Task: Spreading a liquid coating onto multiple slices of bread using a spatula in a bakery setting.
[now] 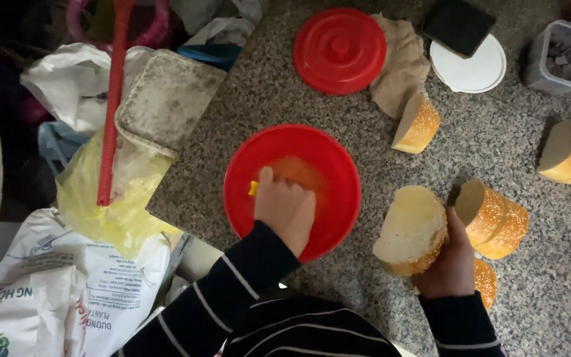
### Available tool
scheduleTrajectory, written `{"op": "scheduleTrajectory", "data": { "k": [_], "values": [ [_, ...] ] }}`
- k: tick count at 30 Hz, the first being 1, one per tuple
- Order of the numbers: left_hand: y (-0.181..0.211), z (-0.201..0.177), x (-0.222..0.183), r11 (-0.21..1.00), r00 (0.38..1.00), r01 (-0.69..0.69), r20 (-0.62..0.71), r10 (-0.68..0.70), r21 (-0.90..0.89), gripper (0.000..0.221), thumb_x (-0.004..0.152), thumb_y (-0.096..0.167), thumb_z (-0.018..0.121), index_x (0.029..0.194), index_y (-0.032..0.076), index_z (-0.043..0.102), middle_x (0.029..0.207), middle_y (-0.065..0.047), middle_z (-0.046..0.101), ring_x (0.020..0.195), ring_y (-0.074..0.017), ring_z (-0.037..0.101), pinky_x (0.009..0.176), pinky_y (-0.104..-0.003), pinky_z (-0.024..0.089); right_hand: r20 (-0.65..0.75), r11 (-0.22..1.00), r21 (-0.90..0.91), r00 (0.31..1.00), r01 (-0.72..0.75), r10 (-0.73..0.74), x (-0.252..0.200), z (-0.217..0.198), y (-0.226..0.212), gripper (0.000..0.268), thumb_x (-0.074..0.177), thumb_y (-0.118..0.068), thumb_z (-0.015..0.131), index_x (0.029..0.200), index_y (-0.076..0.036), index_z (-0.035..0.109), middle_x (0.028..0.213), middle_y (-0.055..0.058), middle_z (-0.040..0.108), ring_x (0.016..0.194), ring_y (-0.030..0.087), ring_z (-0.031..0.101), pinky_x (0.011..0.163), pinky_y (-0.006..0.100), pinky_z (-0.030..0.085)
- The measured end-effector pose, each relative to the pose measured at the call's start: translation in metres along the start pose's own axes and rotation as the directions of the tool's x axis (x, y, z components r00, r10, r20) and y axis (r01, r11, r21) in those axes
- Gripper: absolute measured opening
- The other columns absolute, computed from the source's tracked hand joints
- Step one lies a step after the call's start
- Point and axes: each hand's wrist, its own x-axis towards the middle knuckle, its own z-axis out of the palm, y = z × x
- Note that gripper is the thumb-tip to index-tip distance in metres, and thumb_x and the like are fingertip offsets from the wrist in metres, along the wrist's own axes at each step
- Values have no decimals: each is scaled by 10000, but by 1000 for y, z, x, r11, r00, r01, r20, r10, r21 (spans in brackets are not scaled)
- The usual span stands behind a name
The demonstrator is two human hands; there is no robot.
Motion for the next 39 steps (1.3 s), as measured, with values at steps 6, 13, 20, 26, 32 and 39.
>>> {"op": "scheduleTrajectory", "data": {
  "k": [6,13,20,26,32,39],
  "values": [
    [-16,24,0,989,986,6,-164,-30,-149,396,1185,248,538,841,216,730,760,14,721,820,-261,694,1075,-533,439,43,997,-27,997,73,-71,9,-13,8,656,1104,-487,408,1670,-172,514,1568,189,601,1480,387,577,1230,576,467],
    [-24,31,-4,996,922,-31,-387,-4,-84,262,1115,304,706,893,197,795,764,12,773,805,-232,728,1012,-504,480,51,999,26,998,41,-43,9,0,9,680,1153,-542,307,1729,-222,476,1589,212,577,1478,451,559,1214,661,436],
    [-34,36,-10,986,937,-63,-350,4,-156,269,1121,371,597,1008,208,778,953,-9,791,890,-260,741,984,-467,393,-42,995,96,999,2,2,7,2,11,740,1078,-708,502,1612,-218,649,1575,61,681,1362,334,684,1180,512,525],
    [-60,30,-27,928,827,-50,-537,-169,-369,264,981,442,714,975,239,883,833,-43,852,772,-303,810,1063,-483,457,-57,988,150,998,37,-29,4,17,9,719,1069,-706,512,1578,-228,682,1544,42,713,1322,315,714,1167,514,553],
    [-51,-46,-78,930,546,-296,-837,-23,-219,163,938,402,808,1013,257,804,925,86,793,924,-244,741,978,-493,373,124,976,217,991,26,-54,11,35,-2,839,1022,-675,395,1666,-171,581,1587,190,676,1374,401,645,1173,604,504],
    [-28,-48,-90,894,209,-93,-870,447,438,90,1157,189,694,1152,184,784,1121,-8,773,962,-231,683,762,-388,341,181,961,263,983,-86,38,13,38,-3,705,1094,-666,459,1518,-154,692,1355,161,779,1163,342,744,1003,478,583]
  ]
}}
